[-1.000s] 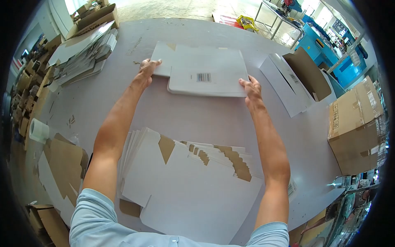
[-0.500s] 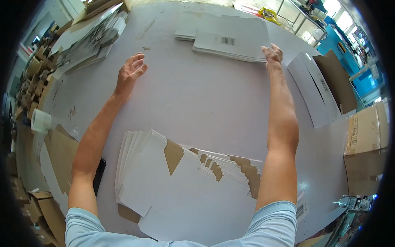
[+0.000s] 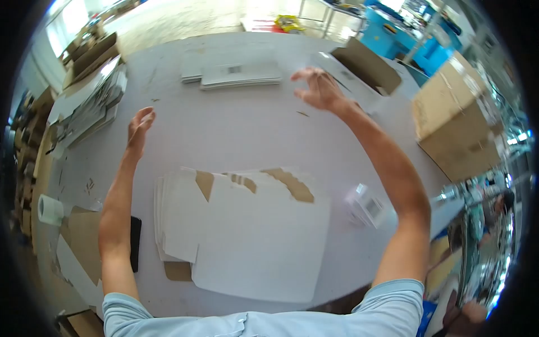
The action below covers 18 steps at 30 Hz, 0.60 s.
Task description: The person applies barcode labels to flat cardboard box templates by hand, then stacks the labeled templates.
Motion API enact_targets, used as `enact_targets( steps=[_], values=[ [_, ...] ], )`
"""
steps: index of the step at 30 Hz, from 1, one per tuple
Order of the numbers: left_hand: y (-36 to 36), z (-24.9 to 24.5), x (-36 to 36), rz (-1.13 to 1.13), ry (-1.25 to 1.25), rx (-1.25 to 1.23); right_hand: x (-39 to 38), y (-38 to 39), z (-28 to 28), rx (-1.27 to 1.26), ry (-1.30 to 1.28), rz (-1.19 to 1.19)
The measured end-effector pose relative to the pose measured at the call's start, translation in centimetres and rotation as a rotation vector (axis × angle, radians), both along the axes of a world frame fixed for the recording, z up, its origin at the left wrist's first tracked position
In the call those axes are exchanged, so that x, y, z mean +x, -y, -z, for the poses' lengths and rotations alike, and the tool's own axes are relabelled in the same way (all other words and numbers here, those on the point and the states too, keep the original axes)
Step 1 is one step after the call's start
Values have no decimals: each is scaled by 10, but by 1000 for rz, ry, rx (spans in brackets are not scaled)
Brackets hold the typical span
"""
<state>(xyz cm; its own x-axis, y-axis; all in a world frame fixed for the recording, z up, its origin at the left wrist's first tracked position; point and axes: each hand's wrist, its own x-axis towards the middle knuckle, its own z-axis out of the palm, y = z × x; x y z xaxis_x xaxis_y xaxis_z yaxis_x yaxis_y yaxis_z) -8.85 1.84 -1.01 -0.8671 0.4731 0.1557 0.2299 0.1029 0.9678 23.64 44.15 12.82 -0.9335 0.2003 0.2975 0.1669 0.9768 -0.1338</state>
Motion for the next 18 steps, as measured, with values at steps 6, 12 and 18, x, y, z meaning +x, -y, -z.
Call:
enact_targets(
  steps=[6, 12, 18],
  values=[
    [62, -67, 140, -32, -278, 267, 236, 144, -76, -171, -12, 22],
    [117, -90, 299, 85, -743, 320, 349, 272, -168, -38, -619, -35],
    [115, -113, 388, 247, -715, 469, 410, 417, -274, -86, -142, -217]
  ],
)
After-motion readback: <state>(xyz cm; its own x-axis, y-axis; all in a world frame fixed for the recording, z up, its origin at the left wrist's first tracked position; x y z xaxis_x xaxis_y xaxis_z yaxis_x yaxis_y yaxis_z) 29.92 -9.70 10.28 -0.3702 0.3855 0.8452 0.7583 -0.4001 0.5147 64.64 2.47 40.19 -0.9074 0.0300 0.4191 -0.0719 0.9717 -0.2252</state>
